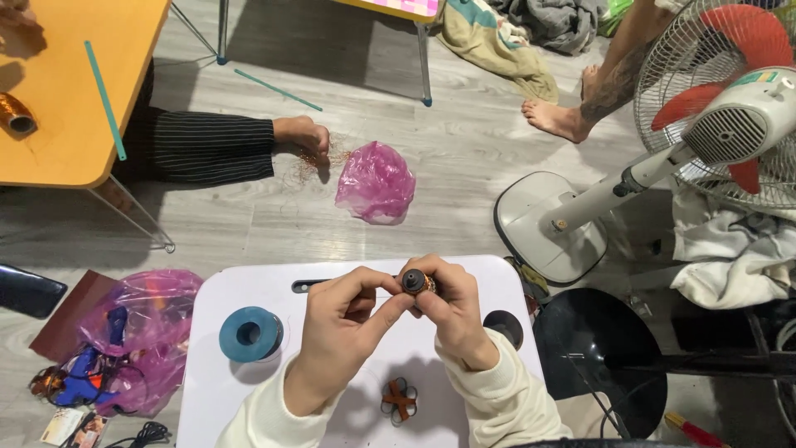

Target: Manually winding copper wire onto the poles of a motor armature.

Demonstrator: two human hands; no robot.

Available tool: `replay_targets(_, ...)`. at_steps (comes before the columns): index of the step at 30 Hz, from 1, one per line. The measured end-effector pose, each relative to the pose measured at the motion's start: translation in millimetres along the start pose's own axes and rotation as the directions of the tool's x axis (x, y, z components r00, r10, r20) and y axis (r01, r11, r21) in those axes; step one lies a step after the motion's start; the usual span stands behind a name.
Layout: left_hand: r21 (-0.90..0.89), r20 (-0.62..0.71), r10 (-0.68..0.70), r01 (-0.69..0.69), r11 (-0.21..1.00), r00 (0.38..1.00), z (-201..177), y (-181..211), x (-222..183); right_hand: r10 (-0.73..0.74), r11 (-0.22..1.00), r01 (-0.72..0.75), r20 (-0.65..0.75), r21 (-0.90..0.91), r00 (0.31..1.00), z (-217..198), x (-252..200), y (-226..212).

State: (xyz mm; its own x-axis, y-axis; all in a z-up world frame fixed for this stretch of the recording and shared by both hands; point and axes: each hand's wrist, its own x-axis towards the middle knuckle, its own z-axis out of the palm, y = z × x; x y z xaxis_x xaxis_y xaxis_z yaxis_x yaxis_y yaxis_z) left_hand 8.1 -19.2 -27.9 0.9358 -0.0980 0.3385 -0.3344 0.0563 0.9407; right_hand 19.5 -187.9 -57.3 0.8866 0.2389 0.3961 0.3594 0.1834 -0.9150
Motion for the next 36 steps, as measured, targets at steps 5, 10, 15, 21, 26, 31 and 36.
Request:
replay_targets(5,-0.015,0.000,0.008,-0.008,1.000,1.000,-0.5,-1.2,1.2,-0.033,0.999,0.033,0.035,0.008,0.999,-1.0,1.5,-0.5)
replay_targets(10,-0.028,-0.001,-0.014,0.014,1.000,1.000,-0.6,1.3,2.7,-0.052,0.999,0.052,0.038,-0.009,0.998,-0.8,4.4,-3.9)
replay_targets(15,0.035,-0.035,0.029,-0.028,0.999,0.999,-0.7,0.2,-0.3,-0.058,0.998,0.057,0.035,0.018,0.998,0.0,2.0,-0.5)
replay_targets(21,0.023,-0.022,0.019,-0.018,1.000,1.000,-1.4,1.5,0.8,-0.082,0.997,0.082,0.034,-0.006,0.996,0.6,3.6,-2.8)
replay_targets(26,-0.054,0.026,-0.029,0.031,0.998,0.999,-4.0,0.9,1.9,-0.051,0.998,0.050,0.026,0.026,0.998,0.1,1.6,-1.5)
replay_targets(31,-0.053,0.033,-0.046,0.048,0.997,0.998,-4.4,-0.8,1.4,-0.055,0.998,0.054,0.043,0.040,0.998,-0.8,1.4,-0.6)
replay_targets(36,-0.047,0.020,-0.058,0.059,0.997,0.998,-5.5,-2.0,0.8,-0.048,0.997,0.045,0.044,0.058,0.998,-0.4,0.7,0.5)
